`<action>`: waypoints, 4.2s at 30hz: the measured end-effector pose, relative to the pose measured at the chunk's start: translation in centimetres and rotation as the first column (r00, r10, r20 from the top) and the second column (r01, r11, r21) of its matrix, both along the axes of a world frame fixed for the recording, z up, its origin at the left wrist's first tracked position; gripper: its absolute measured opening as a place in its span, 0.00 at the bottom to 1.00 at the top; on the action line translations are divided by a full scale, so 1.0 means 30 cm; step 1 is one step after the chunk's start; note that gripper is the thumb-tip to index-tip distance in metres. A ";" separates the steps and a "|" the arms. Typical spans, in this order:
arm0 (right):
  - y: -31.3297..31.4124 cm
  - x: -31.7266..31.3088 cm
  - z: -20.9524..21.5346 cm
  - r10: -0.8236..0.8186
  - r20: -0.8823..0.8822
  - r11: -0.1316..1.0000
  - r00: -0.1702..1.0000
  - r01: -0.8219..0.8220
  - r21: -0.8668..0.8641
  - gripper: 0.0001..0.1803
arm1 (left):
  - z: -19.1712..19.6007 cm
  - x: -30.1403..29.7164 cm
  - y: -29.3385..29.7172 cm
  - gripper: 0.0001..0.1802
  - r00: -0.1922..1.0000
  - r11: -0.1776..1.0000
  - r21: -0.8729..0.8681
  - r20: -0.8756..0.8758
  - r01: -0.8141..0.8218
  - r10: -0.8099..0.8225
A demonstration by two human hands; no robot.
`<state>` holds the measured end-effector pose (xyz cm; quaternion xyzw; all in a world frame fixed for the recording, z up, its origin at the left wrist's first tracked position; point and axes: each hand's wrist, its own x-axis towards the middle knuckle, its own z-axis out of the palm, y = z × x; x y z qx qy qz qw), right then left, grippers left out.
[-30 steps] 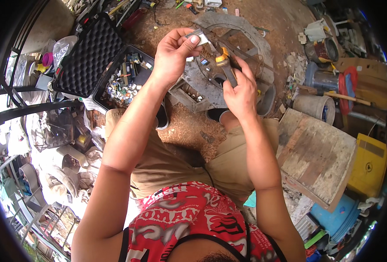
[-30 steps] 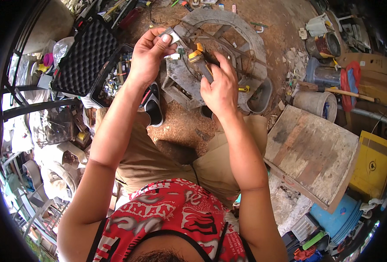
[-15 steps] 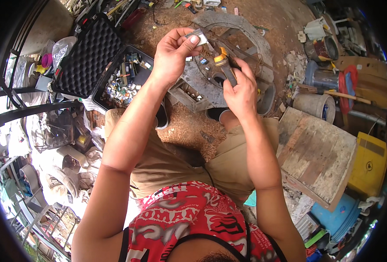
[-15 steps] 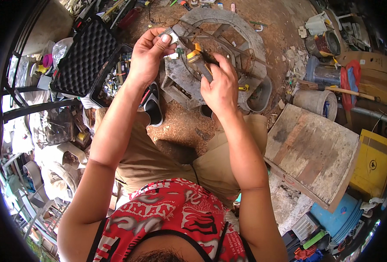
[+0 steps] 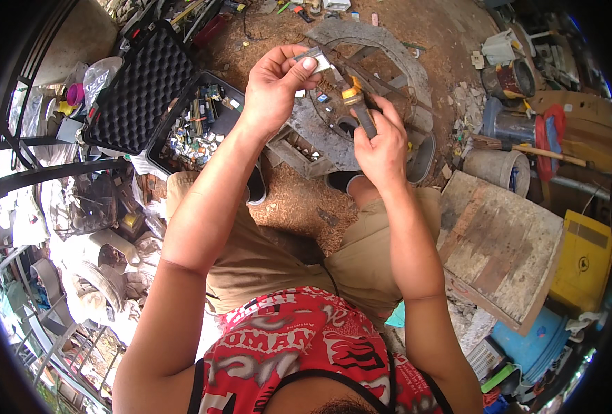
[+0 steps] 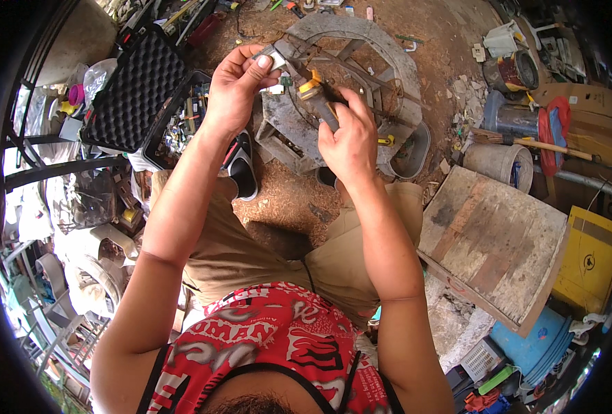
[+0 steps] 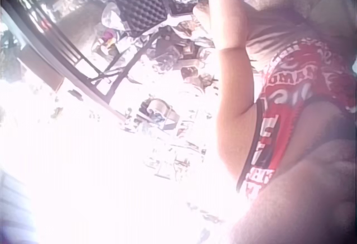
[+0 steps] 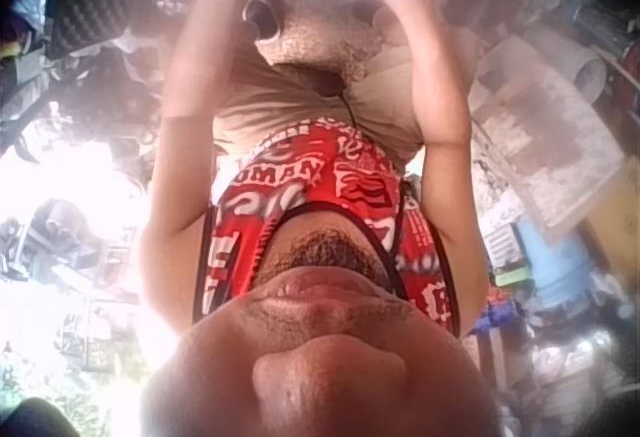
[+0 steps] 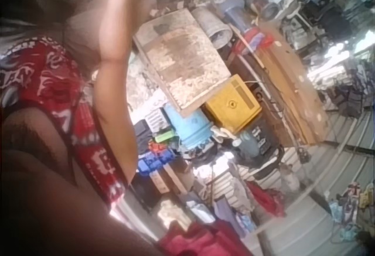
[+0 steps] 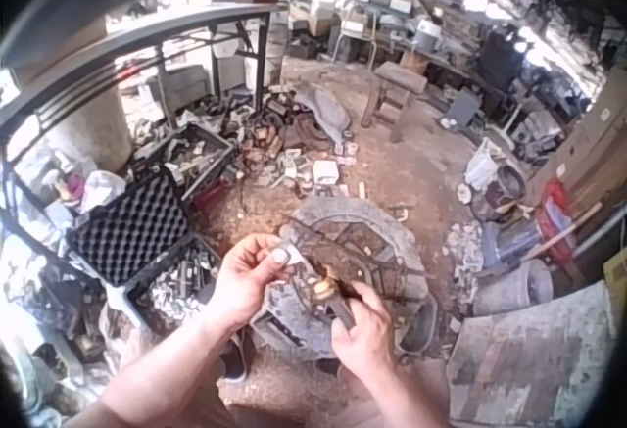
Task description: The person uses pliers and a screwdriver to pry components off a small circuit board by hand while sitting in a workshop.
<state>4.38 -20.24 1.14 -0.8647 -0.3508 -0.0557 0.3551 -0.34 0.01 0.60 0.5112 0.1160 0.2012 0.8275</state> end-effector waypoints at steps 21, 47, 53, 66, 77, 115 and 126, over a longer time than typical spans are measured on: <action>-0.005 -0.003 0.009 -0.008 0.040 1.000 0.999 0.009 -0.010 0.14 | -0.008 0.001 -0.003 0.12 1.000 1.000 0.001 0.015 0.011 -0.011; -0.002 -0.037 0.026 0.095 -0.205 0.983 0.974 -0.060 0.171 0.06 | 0.011 -0.009 0.006 0.12 0.998 0.996 0.078 0.040 0.052 -0.055; 0.011 -0.033 0.029 -0.006 0.203 1.000 0.979 0.008 -0.013 0.15 | -0.030 -0.006 0.006 0.09 0.988 0.998 -0.036 0.147 0.047 -0.041; -0.003 -0.048 0.104 -0.024 0.402 0.991 0.915 0.076 -0.114 0.19 | -0.041 -0.009 0.018 0.09 0.884 0.838 -0.377 0.404 0.395 -0.235; 0.000 -0.049 0.103 -0.022 0.393 0.987 0.919 0.082 -0.136 0.19 | -0.058 -0.004 0.027 0.10 0.879 0.865 -0.313 0.404 0.393 -0.253; 0.000 -0.048 0.103 -0.032 0.391 0.985 0.920 0.095 -0.143 0.18 | -0.045 -0.009 0.024 0.09 0.895 0.884 -0.288 0.366 0.368 -0.254; -0.001 -0.049 0.107 -0.034 0.384 0.986 0.923 0.093 -0.136 0.17 | -0.033 -0.013 0.017 0.09 0.902 0.891 -0.281 0.351 0.357 -0.251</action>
